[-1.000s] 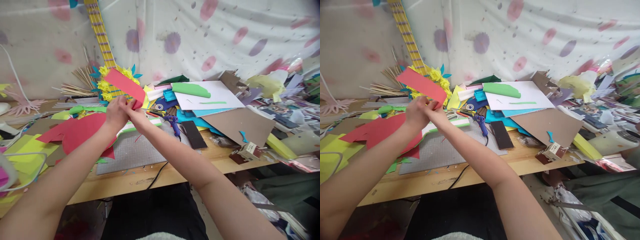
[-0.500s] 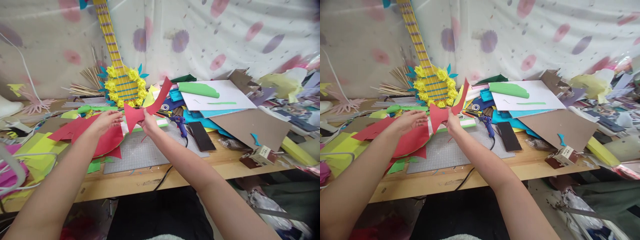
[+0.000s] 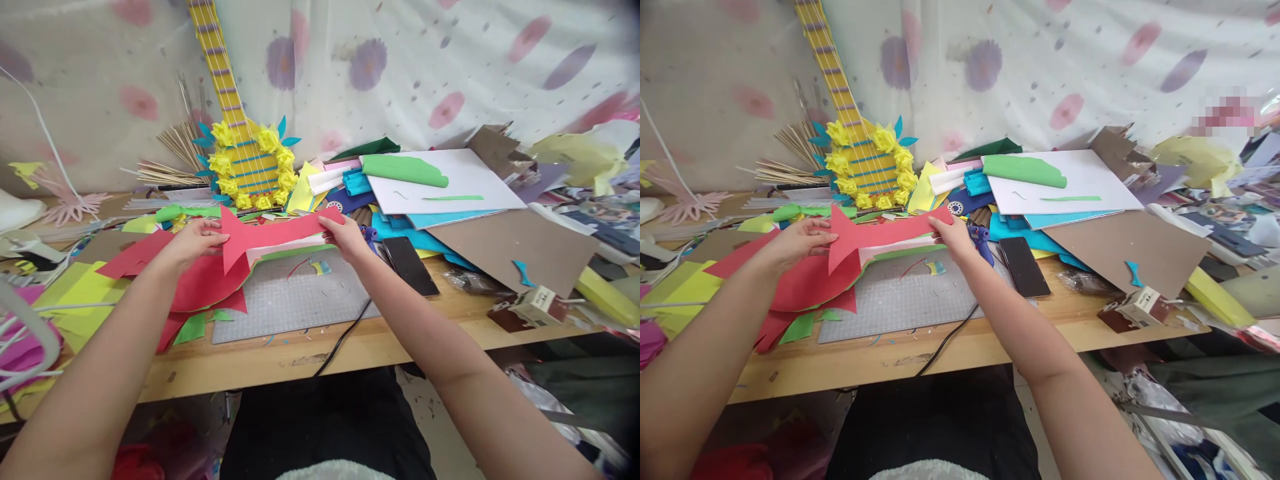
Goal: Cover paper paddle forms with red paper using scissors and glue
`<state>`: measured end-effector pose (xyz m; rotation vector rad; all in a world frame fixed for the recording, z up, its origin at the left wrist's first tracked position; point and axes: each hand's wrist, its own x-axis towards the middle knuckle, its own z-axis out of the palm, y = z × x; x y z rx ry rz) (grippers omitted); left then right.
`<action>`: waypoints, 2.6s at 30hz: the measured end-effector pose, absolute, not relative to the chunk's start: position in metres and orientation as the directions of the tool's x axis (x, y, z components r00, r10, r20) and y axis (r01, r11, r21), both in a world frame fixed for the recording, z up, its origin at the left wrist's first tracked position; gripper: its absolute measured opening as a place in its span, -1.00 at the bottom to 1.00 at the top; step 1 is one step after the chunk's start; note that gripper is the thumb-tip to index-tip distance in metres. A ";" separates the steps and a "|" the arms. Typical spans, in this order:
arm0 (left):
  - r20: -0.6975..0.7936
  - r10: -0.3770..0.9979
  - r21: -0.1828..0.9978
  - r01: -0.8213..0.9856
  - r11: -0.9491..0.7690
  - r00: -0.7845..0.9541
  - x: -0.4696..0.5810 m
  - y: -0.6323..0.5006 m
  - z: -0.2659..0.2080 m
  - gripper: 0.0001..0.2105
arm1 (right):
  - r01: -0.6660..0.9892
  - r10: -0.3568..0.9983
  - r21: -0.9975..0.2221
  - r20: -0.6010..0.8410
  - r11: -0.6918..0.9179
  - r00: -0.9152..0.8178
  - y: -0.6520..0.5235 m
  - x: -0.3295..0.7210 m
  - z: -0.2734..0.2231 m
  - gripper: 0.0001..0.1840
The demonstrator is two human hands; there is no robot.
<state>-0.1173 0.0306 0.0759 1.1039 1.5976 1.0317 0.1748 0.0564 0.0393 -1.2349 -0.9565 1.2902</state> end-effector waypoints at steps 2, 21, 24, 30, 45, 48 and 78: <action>-0.212 0.959 0.943 0.217 0.252 -0.189 -0.115 0.032 0.071 -0.69 | -0.057 0.989 -0.992 -0.118 -0.113 0.093 0.056 0.191 0.034 -0.85; -0.190 0.953 0.811 0.509 0.288 -0.236 -0.092 0.034 0.063 -0.70 | 0.957 0.980 -0.243 0.153 0.158 -0.123 0.064 0.214 0.035 -0.58; -0.197 0.948 0.794 0.527 0.304 -0.250 -0.091 0.035 0.065 -0.69 | 0.970 0.979 -0.148 0.083 0.195 -0.185 0.065 0.215 0.040 -0.57; -0.194 0.950 0.790 0.535 0.300 -0.247 -0.097 0.038 0.062 -0.62 | 0.976 0.978 -0.065 0.012 0.210 -0.210 0.066 0.209 0.037 -0.60; -0.345 0.914 0.899 0.203 0.387 -0.214 -0.116 0.042 0.048 -0.53 | 0.803 0.989 -0.593 0.068 -0.065 0.130 0.046 0.205 -0.002 -0.72; -0.365 0.909 0.884 0.232 0.406 -0.203 -0.116 0.043 0.049 -0.50 | 0.833 0.984 -0.545 0.076 -0.093 0.160 0.047 0.203 -0.003 -0.71; -0.286 0.931 0.788 0.497 0.363 -0.226 -0.097 0.048 0.047 -0.51 | 0.957 0.988 -0.254 0.027 -0.144 0.155 0.048 0.199 -0.016 -0.65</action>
